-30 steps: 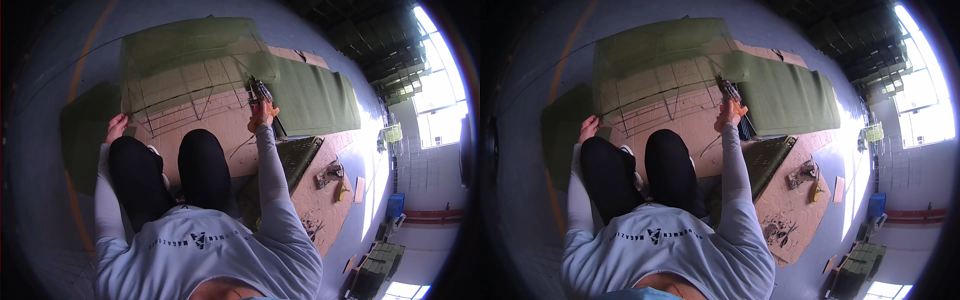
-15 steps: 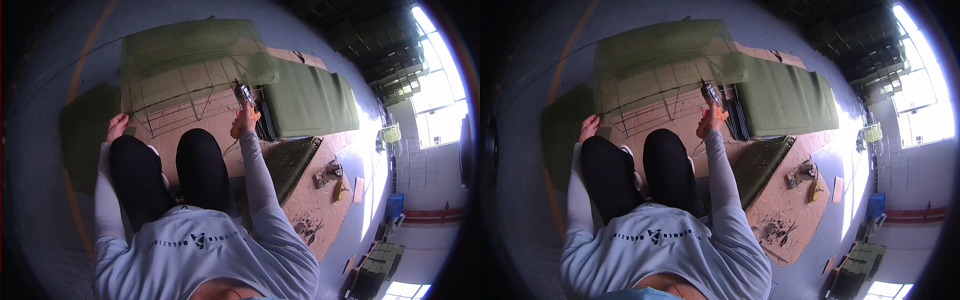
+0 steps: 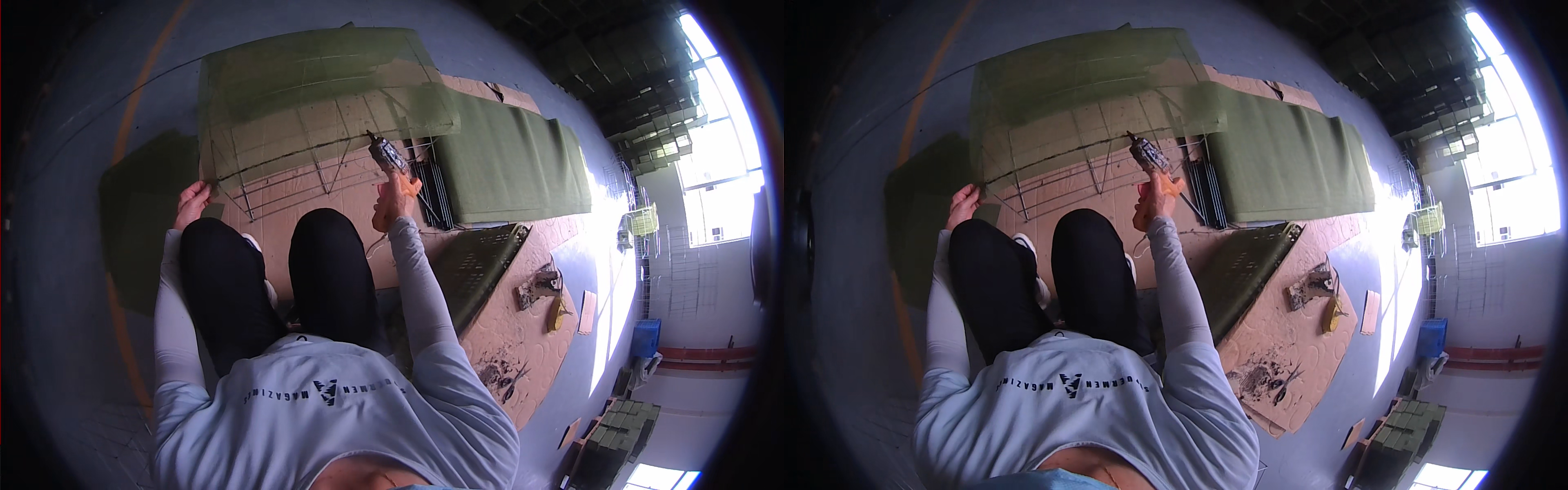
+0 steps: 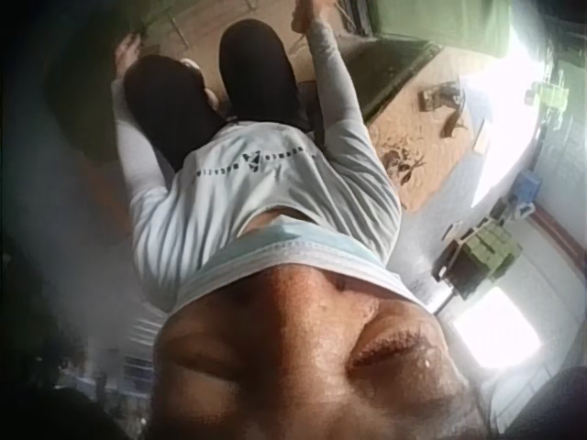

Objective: Glue green mesh fabric onto a wire frame using a hot glue gun.

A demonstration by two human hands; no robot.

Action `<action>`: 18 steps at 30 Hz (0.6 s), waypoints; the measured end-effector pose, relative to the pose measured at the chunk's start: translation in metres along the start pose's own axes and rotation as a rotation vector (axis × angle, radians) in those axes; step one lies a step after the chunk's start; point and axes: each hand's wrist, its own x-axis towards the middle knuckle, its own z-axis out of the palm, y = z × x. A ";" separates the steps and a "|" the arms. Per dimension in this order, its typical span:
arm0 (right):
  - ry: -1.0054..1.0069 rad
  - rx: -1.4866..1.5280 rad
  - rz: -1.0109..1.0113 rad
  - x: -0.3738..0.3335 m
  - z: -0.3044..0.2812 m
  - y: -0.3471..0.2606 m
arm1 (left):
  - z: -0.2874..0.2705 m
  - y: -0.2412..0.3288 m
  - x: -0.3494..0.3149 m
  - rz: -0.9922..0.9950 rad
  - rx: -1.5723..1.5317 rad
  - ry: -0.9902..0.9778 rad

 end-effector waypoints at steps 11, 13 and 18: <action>-0.023 0.162 -0.051 0.033 -0.034 -0.018 | 0.001 0.004 0.008 -0.010 0.070 -0.033; 0.134 -0.115 -0.352 0.061 -0.058 -0.028 | 0.012 0.006 0.017 -0.009 0.077 -0.056; 0.099 -0.056 -0.321 0.086 -0.080 -0.034 | 0.020 0.004 0.026 -0.017 0.027 -0.052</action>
